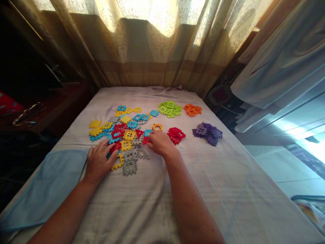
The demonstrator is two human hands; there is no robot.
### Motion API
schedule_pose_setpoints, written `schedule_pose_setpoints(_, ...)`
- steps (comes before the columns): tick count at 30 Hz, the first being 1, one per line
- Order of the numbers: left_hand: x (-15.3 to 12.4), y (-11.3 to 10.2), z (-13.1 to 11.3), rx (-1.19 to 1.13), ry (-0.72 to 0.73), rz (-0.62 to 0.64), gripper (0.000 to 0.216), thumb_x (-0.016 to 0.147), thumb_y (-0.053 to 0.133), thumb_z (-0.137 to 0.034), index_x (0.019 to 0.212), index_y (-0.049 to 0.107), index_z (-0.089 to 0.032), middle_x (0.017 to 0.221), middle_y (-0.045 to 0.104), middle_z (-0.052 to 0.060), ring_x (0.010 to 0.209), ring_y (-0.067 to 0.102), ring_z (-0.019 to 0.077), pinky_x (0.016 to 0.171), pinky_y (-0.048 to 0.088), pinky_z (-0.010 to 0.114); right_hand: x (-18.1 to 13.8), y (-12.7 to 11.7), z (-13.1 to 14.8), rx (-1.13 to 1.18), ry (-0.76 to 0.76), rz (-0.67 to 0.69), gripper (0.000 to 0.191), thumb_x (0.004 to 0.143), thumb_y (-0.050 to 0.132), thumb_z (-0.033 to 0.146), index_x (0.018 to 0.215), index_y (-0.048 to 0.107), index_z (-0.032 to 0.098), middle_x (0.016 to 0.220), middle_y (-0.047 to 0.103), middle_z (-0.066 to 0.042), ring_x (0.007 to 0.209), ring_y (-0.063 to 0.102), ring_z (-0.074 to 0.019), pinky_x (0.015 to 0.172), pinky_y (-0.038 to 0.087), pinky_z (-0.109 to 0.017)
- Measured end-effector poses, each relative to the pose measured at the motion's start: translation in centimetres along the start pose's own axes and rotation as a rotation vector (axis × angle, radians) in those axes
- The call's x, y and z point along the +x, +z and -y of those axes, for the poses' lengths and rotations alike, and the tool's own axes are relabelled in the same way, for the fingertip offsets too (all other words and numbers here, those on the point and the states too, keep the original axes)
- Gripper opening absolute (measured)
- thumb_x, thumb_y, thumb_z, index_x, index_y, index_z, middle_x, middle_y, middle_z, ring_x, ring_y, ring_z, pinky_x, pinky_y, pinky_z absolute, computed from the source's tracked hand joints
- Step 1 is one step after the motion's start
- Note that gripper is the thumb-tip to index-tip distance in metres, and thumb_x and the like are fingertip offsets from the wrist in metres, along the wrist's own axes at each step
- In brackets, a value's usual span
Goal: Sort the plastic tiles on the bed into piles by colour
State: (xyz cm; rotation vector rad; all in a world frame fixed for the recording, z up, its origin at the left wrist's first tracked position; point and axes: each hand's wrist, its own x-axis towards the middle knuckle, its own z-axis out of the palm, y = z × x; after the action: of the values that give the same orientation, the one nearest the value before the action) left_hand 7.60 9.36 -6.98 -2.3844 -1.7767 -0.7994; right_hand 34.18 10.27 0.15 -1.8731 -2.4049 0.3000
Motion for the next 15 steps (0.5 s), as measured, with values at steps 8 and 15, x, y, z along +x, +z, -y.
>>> schedule_pose_setpoints(8, 0.0, -0.1, -0.2, 0.028, 0.004, 0.034, 0.04, 0.092, 0.047, -0.043, 0.118, 0.067, -0.021, 0.141, 0.055, 0.018, 0.132, 0.048, 0.0381, 0.109, 0.03, 0.064, -2.0, -1.9, -3.3, 0.543, 0.055, 0.05, 0.02, 0.088, 0.057, 0.034, 0.091, 0.07, 0.019, 0.093, 0.072, -0.002, 0.085, 0.064, -0.0155, 0.076, 0.047, -0.025)
schedule_pose_setpoints(15, -0.1, -0.1, -0.3, 0.033, 0.012, 0.018, 0.039, 0.092, 0.046, -0.042, 0.118, 0.066, -0.021, 0.142, 0.054, 0.017, 0.135, 0.045, 0.0374, 0.11, 0.029, 0.063, -1.5, -1.1, -3.9, 0.798, 0.075, 0.013, 0.031, 0.087, 0.048, 0.044, 0.073, 0.058, 0.019, 0.069, 0.059, 0.002, 0.067, 0.053, -0.0122, 0.066, 0.044, -0.024)
